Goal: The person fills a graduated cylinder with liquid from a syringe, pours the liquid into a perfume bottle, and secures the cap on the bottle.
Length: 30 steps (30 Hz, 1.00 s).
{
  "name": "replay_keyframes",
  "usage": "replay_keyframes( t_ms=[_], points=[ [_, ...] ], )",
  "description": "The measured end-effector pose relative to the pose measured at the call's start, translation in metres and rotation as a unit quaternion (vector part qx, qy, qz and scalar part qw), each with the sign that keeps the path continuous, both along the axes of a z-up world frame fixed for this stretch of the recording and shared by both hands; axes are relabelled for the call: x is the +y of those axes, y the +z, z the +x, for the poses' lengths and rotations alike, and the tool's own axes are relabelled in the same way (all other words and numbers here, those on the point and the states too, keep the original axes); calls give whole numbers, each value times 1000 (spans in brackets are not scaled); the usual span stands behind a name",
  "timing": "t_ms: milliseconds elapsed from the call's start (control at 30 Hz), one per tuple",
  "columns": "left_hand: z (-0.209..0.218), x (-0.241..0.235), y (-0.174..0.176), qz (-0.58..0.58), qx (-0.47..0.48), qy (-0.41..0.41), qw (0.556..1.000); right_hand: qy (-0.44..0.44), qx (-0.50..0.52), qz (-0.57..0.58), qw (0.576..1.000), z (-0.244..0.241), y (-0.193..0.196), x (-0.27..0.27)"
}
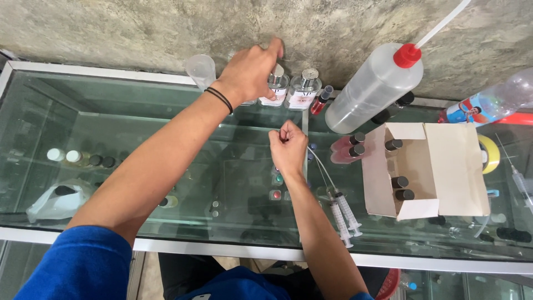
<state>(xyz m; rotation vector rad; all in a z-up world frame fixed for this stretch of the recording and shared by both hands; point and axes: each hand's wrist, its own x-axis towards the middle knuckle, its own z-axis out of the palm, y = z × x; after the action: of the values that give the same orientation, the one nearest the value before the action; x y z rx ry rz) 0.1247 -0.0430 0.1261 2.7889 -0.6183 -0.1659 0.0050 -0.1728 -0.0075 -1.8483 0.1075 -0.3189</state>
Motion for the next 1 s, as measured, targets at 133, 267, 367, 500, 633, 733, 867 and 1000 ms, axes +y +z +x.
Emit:
replay_keyframes(
  t_ms=[133, 267, 367, 500, 633, 733, 867, 1000],
  points=[
    [-8, -2, 2, -11, 7, 1, 1000, -6, 2, 5, 1000, -1, 1, 0],
    [-15, 4, 11, -27, -30, -31, 999, -5, -9, 50, 999, 3, -7, 0],
    [-32, 13, 38, -81, -49, -32, 995, -10, -25, 63, 998, 3, -14, -3],
    [-68, 35, 88, -211, -31, 25, 977, -16, -36, 65, 997, 5, -17, -3],
    [-87, 72, 66, -368, -79, -6, 926, -3, -21, 76, 997, 3, -15, -4],
    [-104, 74, 16, -617, 45, -83, 781, -5, -26, 47, 999, 5, -22, -7],
    [-137, 48, -62, -839, 235, 58, 487, -7, -43, 46, 998, 10, -34, -10],
    [-159, 29, -105, -840, 348, 116, 400, 4, -39, 45, 998, 13, -39, -14]
  ],
)
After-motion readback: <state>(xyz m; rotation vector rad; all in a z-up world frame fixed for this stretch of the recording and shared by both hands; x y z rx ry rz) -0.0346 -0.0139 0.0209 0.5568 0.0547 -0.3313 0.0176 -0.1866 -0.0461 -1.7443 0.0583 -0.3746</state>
